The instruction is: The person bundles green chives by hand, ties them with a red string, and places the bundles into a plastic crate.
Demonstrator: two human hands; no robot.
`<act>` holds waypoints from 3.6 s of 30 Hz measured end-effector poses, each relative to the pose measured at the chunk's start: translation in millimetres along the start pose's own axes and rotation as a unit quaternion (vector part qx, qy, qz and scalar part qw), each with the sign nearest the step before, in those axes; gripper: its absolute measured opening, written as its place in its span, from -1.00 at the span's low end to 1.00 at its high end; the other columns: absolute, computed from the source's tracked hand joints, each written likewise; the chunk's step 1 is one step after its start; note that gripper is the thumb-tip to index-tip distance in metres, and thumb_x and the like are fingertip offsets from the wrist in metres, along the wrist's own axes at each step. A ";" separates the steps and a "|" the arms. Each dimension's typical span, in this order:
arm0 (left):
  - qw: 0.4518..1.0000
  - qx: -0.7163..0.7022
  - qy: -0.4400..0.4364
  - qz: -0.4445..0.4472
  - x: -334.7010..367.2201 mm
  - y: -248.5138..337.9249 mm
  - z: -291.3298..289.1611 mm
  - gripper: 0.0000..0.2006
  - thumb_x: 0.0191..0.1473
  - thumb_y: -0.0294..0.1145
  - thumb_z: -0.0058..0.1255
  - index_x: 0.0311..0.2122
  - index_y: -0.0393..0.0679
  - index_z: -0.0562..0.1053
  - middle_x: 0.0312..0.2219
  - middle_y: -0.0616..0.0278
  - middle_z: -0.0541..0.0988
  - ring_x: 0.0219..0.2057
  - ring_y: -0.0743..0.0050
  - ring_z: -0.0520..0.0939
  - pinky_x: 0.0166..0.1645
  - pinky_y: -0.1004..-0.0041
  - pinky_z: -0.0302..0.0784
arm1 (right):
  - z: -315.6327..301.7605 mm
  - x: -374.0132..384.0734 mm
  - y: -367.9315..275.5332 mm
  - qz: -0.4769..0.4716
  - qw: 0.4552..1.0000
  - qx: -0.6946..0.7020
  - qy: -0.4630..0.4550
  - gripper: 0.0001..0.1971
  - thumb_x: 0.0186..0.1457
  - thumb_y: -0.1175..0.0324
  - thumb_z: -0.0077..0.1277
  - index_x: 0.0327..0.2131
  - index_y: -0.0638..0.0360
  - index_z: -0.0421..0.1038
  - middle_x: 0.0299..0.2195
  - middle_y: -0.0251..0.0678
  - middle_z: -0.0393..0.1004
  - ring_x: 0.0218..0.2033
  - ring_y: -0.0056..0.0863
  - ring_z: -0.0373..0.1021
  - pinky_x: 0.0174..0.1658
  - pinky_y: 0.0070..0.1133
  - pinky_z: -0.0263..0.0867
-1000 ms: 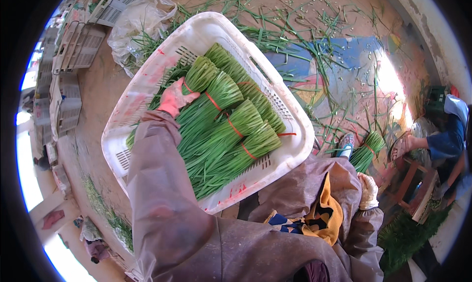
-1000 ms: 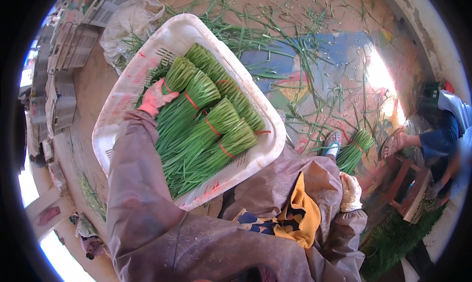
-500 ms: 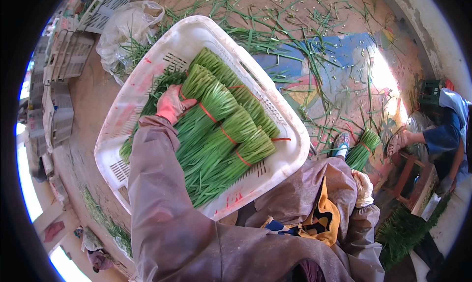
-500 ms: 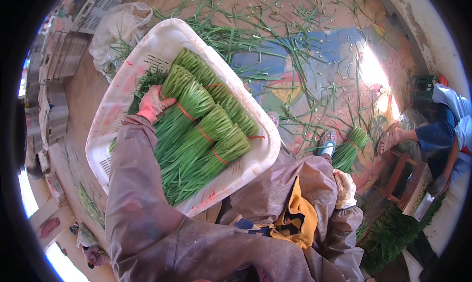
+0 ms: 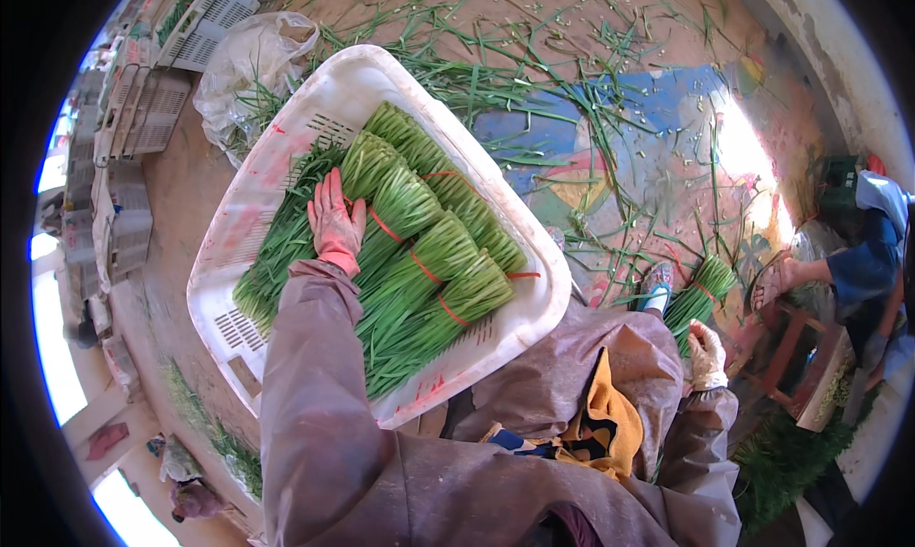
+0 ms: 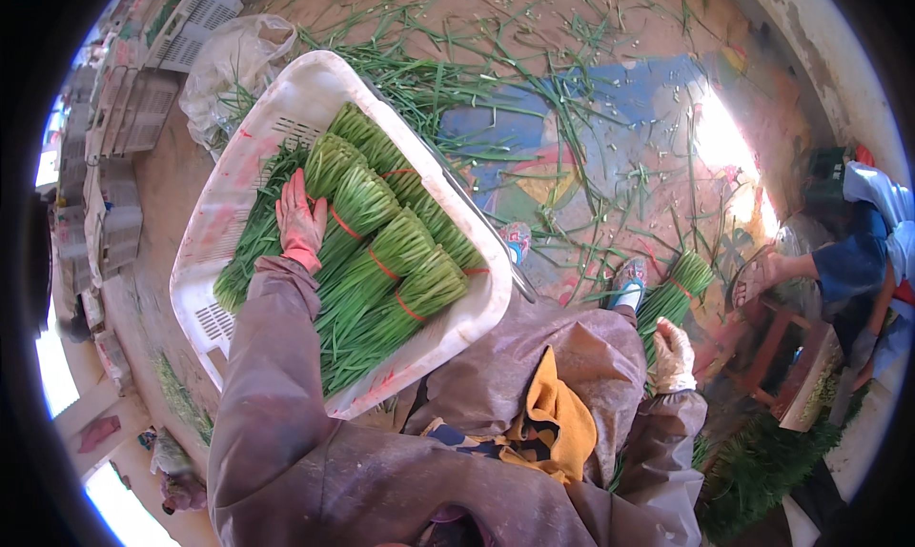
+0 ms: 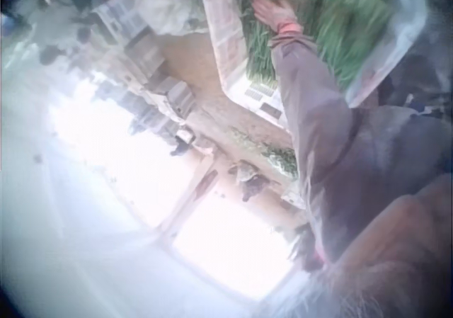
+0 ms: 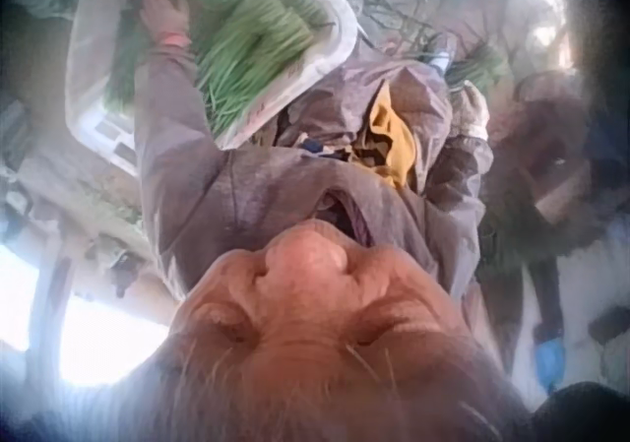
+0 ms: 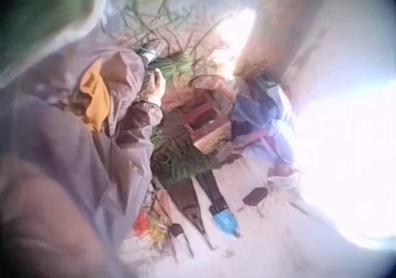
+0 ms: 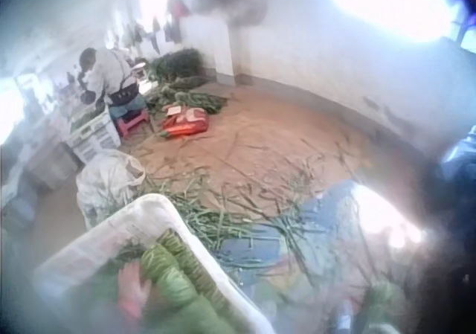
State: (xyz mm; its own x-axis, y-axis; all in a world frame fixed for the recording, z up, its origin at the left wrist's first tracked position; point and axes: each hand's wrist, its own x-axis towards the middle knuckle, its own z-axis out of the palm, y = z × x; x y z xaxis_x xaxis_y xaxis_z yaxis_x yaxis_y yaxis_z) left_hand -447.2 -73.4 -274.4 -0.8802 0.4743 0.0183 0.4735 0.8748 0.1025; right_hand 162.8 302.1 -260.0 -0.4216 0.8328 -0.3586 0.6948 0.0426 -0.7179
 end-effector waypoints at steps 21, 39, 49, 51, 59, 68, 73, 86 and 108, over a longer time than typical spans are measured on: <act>0.978 -0.082 -0.102 0.161 -104.8 172.0 -11.9 -0.32 0.01 -0.27 0.04 0.26 -0.07 0.13 0.31 -0.04 -0.06 0.32 -0.13 -0.07 0.32 -0.05 -0.20 | 40.5 153.4 233.6 0.371 0.897 0.105 0.215 0.17 -0.29 0.24 0.44 0.28 0.17 -0.25 0.11 -0.07 0.23 -0.02 -0.16 0.34 -0.04 -0.15 0.35; 0.816 -0.547 -0.090 0.160 -155.7 228.0 -138.6 -0.20 -0.08 -0.26 0.24 0.25 -0.20 0.12 0.18 0.00 0.24 0.22 0.18 0.24 0.26 0.28 0.13 | -78.2 11.4 -96.4 -0.195 0.977 -0.013 0.089 -0.11 -0.44 0.48 0.34 0.11 0.22 0.18 -0.04 -0.16 0.37 0.01 -0.31 0.32 0.11 -0.37 0.22; 0.344 -0.929 -0.118 0.067 -201.5 292.2 -254.3 -0.33 -0.12 -0.02 0.27 0.02 -0.28 0.40 -0.06 0.17 0.50 0.01 0.32 0.48 0.11 0.29 0.41 | 21.0 -149.1 -382.3 -0.455 0.858 -0.223 0.088 0.17 -0.46 0.07 0.39 0.25 0.23 -0.06 0.01 -0.07 0.29 -0.01 -0.12 0.27 0.03 -0.31 0.17; 0.343 -0.935 -0.087 0.030 -208.5 256.6 -253.5 -0.23 -0.08 0.18 0.14 0.10 -0.21 0.35 0.06 0.17 0.41 0.09 0.26 0.40 0.19 0.19 0.31 | 33.6 -163.6 -369.5 -0.481 0.856 -0.174 0.070 0.21 -0.48 0.02 0.39 0.26 0.20 -0.08 0.05 -0.08 0.25 0.03 -0.11 0.23 0.05 -0.27 0.14; 0.326 -0.939 0.106 0.011 -214.8 108.6 -234.9 -0.29 0.07 0.29 -0.14 0.17 -0.04 0.28 0.08 0.19 0.41 0.08 0.13 0.41 0.19 0.03 0.29 | -33.0 -175.3 -142.7 -0.208 0.970 -0.123 -0.036 -0.89 0.08 0.37 0.02 -0.30 0.05 0.50 -0.60 -0.23 0.46 -0.56 -0.33 0.43 -0.45 -0.47 0.34; 0.240 -0.963 0.076 -0.100 -216.8 94.5 -209.4 -0.45 0.07 0.17 -0.05 0.04 -0.01 0.41 0.01 0.20 0.48 0.01 0.13 0.48 0.14 0.05 0.38 | -64.8 -185.8 -163.1 -0.247 0.968 0.032 0.034 -0.80 0.04 0.46 0.11 -0.21 0.18 0.48 -0.42 -0.30 0.54 -0.39 -0.57 0.48 -0.31 -0.66 0.38; 0.288 -0.944 0.148 -0.068 -211.4 108.0 -231.5 -0.42 0.09 0.15 -0.07 0.12 0.00 0.34 0.04 0.19 0.45 0.04 0.12 0.46 0.17 0.06 0.34 | -45.5 -200.0 -284.3 -0.436 0.900 0.021 0.025 -0.73 0.00 0.58 0.14 -0.17 0.29 0.46 -0.34 -0.32 0.53 -0.38 -0.62 0.43 -0.28 -0.67 0.37; 0.362 -0.923 0.085 0.095 -231.3 110.7 -283.5 -0.13 -0.21 0.00 0.34 0.16 -0.27 0.25 0.08 0.06 0.39 0.05 0.20 0.46 0.17 0.19 0.36 | 24.2 -188.5 -303.4 -0.250 0.945 0.124 -0.168 -0.86 0.04 0.32 0.08 -0.48 0.18 0.49 -0.61 -0.37 0.42 -0.58 -0.47 0.37 -0.48 -0.49 0.29; 0.277 -0.921 -0.206 0.182 -243.8 192.1 -362.3 -0.23 -0.06 -0.21 0.22 0.21 -0.25 0.13 0.06 0.03 0.39 0.04 0.16 0.47 0.19 0.19 0.33 | 4.9 -235.8 -463.4 -0.565 0.714 0.335 -0.244 0.15 -0.38 0.26 0.42 0.25 0.31 -0.14 0.23 -0.08 0.05 0.21 -0.24 0.10 0.25 -0.36 0.00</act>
State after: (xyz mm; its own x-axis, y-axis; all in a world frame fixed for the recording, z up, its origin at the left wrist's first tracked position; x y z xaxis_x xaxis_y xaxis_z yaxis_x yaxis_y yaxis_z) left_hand -153.5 -56.8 101.1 -0.5278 0.8005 0.2840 -0.6242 -0.5923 0.5095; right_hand -62.6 83.3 154.3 -0.7586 0.1782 0.6267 -0.6144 0.1245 -0.7791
